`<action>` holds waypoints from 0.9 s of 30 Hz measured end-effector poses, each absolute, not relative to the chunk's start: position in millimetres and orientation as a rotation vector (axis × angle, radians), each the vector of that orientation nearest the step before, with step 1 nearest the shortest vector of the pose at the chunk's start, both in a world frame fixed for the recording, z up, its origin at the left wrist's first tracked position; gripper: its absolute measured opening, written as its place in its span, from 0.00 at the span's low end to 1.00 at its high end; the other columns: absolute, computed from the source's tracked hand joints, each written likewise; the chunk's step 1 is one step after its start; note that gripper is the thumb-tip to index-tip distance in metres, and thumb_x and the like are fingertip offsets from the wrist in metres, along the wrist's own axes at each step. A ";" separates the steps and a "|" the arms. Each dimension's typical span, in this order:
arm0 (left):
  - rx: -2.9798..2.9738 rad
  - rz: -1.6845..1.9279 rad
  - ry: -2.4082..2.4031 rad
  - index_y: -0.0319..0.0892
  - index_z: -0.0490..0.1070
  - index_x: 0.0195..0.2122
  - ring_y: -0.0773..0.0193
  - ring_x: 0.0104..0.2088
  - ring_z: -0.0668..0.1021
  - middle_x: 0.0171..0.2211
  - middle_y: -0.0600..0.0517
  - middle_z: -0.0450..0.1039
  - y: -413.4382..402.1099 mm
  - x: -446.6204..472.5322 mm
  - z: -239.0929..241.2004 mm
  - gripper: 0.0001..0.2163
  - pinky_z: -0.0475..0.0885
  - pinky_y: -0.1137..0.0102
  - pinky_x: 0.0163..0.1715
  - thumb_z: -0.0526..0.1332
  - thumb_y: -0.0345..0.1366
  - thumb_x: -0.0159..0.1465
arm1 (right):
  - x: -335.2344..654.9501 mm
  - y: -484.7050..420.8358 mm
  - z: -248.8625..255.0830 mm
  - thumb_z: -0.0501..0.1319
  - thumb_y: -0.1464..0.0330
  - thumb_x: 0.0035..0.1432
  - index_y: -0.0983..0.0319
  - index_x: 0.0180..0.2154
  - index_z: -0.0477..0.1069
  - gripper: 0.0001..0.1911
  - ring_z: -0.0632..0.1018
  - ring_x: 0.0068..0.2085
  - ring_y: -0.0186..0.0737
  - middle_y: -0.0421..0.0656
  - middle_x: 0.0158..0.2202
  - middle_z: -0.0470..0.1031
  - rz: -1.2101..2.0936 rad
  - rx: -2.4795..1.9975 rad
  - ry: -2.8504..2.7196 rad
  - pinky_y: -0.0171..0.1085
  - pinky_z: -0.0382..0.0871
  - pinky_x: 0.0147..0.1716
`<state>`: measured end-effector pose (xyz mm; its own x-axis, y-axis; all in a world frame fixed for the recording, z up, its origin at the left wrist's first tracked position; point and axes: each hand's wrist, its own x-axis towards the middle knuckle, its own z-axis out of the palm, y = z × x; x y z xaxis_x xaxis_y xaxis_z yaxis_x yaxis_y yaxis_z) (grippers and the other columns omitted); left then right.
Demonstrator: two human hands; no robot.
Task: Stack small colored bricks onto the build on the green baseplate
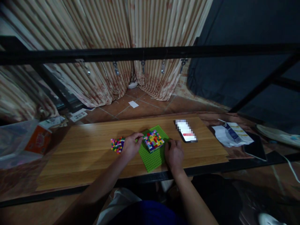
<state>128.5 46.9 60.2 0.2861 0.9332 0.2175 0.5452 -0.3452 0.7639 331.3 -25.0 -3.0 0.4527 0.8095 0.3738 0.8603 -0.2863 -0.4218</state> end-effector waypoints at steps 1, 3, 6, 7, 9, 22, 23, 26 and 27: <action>2.008 0.876 1.337 0.46 0.77 0.39 0.63 0.38 0.80 0.37 0.52 0.80 48.4 129.2 59.3 0.10 0.73 0.69 0.43 0.57 0.30 0.62 | 330.4 -25.5 -3.1 0.51 0.63 0.62 0.64 0.41 0.73 0.16 0.73 0.38 0.44 0.51 0.40 0.72 -0.114 -2.132 -1.385 0.40 0.65 0.37; 2.020 0.837 1.368 0.46 0.77 0.39 0.62 0.38 0.80 0.37 0.52 0.80 51.0 130.2 58.1 0.09 0.73 0.69 0.44 0.58 0.30 0.62 | 329.7 -26.7 -3.5 0.52 0.63 0.62 0.64 0.41 0.73 0.15 0.74 0.38 0.44 0.51 0.41 0.72 -0.108 -2.127 -1.376 0.40 0.65 0.38; 2.015 0.797 1.405 0.46 0.77 0.39 0.62 0.39 0.80 0.37 0.52 0.80 53.4 132.3 58.8 0.09 0.72 0.68 0.44 0.58 0.30 0.62 | 330.6 -27.6 -4.5 0.52 0.62 0.62 0.63 0.42 0.73 0.16 0.74 0.39 0.44 0.51 0.42 0.72 -0.094 -2.107 -1.356 0.40 0.65 0.38; 2.012 0.785 1.417 0.46 0.77 0.39 0.62 0.39 0.80 0.37 0.51 0.80 53.8 133.3 59.6 0.09 0.73 0.68 0.43 0.58 0.30 0.62 | 331.0 -27.7 -4.8 0.52 0.62 0.62 0.63 0.42 0.73 0.16 0.74 0.39 0.44 0.51 0.42 0.73 -0.090 -2.094 -1.352 0.40 0.65 0.38; 2.011 0.760 1.434 0.45 0.77 0.39 0.61 0.38 0.80 0.38 0.51 0.80 54.1 135.7 61.5 0.08 0.73 0.67 0.43 0.59 0.31 0.62 | 331.8 -27.7 -5.5 0.52 0.62 0.62 0.63 0.43 0.73 0.16 0.73 0.39 0.44 0.51 0.42 0.73 -0.084 -2.065 -1.357 0.40 0.65 0.39; 1.732 0.782 1.436 0.44 0.80 0.36 0.65 0.34 0.80 0.32 0.52 0.81 61.4 140.2 56.1 0.06 0.73 0.71 0.38 0.64 0.33 0.60 | 332.2 -27.8 -9.2 0.52 0.62 0.62 0.63 0.42 0.74 0.17 0.74 0.40 0.45 0.50 0.43 0.74 -0.087 -2.046 -1.332 0.40 0.66 0.39; 1.720 0.790 1.434 0.44 0.80 0.37 0.65 0.34 0.80 0.33 0.53 0.81 61.3 140.2 55.3 0.06 0.73 0.71 0.38 0.64 0.33 0.60 | 332.4 -27.8 -9.6 0.52 0.62 0.62 0.63 0.42 0.74 0.17 0.74 0.40 0.45 0.50 0.43 0.74 -0.090 -2.043 -1.332 0.41 0.66 0.39; 1.711 0.800 1.445 0.44 0.80 0.37 0.66 0.34 0.80 0.34 0.53 0.81 60.5 140.6 54.4 0.07 0.73 0.72 0.39 0.63 0.33 0.60 | 333.1 -27.9 -10.2 0.52 0.61 0.62 0.64 0.42 0.74 0.17 0.74 0.40 0.45 0.51 0.43 0.74 -0.096 -2.040 -1.337 0.41 0.66 0.39; 1.717 0.794 1.453 0.44 0.80 0.37 0.66 0.34 0.80 0.33 0.53 0.81 60.4 140.8 54.8 0.07 0.73 0.72 0.39 0.63 0.33 0.60 | 333.2 -28.0 -10.3 0.52 0.61 0.62 0.64 0.42 0.74 0.17 0.74 0.40 0.45 0.51 0.43 0.74 -0.096 -2.042 -1.337 0.41 0.66 0.39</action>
<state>140.8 60.4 54.8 0.1681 0.9858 -0.0041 0.5290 -0.0867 0.8442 333.2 -28.0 -10.3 0.4682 0.7828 0.4100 0.8333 -0.2367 -0.4995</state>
